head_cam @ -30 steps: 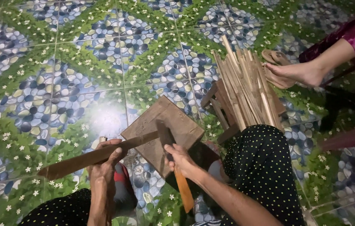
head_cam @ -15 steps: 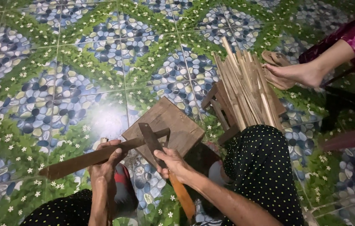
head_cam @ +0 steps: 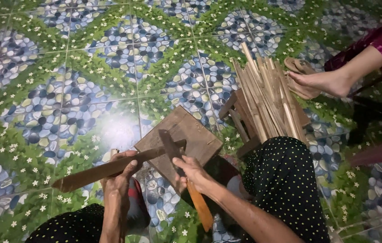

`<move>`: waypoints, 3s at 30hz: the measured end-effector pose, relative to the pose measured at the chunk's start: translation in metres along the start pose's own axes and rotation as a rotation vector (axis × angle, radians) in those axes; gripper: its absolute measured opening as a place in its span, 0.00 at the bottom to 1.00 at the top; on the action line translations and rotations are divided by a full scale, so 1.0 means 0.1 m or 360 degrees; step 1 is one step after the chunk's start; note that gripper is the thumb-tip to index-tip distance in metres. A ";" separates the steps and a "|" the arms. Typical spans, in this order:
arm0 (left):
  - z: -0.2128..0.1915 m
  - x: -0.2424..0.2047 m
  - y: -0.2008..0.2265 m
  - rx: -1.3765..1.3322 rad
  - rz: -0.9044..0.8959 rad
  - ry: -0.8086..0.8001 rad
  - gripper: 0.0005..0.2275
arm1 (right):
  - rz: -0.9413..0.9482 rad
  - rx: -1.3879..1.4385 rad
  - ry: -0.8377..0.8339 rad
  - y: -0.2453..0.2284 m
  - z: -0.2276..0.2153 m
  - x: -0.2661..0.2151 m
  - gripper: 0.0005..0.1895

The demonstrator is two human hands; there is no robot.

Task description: Splitting and shaving bamboo strips using a large knife on a wooden block.

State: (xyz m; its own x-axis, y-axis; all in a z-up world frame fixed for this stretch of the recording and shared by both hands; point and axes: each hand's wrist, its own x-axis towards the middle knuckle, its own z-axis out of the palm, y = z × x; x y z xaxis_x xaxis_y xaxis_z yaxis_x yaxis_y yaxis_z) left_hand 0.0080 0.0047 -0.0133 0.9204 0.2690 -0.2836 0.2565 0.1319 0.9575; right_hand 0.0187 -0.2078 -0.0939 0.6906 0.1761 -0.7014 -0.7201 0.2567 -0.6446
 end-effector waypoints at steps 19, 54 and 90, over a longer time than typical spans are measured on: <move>-0.04 0.06 -0.03 0.0176 0.0065 -0.0007 0.08 | -0.0003 0.0086 0.0309 0.23 -0.25 0.35 0.15; 0.26 -0.24 0.71 -0.0178 -0.0077 0.0005 0.11 | 0.0027 0.0742 -0.0053 -0.58 0.04 -0.54 0.07; 0.59 0.02 0.02 0.0654 0.0780 -0.0147 0.15 | 0.0086 0.0657 -0.0043 -0.71 0.30 -0.70 0.22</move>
State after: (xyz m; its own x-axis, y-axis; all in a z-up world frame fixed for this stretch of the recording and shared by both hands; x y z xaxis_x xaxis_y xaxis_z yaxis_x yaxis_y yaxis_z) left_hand 0.0277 -0.0510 -0.0089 0.9763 0.1198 0.1800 -0.1250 -0.3666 0.9220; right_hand 0.0236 -0.2095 0.0100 0.6582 0.2231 -0.7191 -0.6719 0.6050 -0.4273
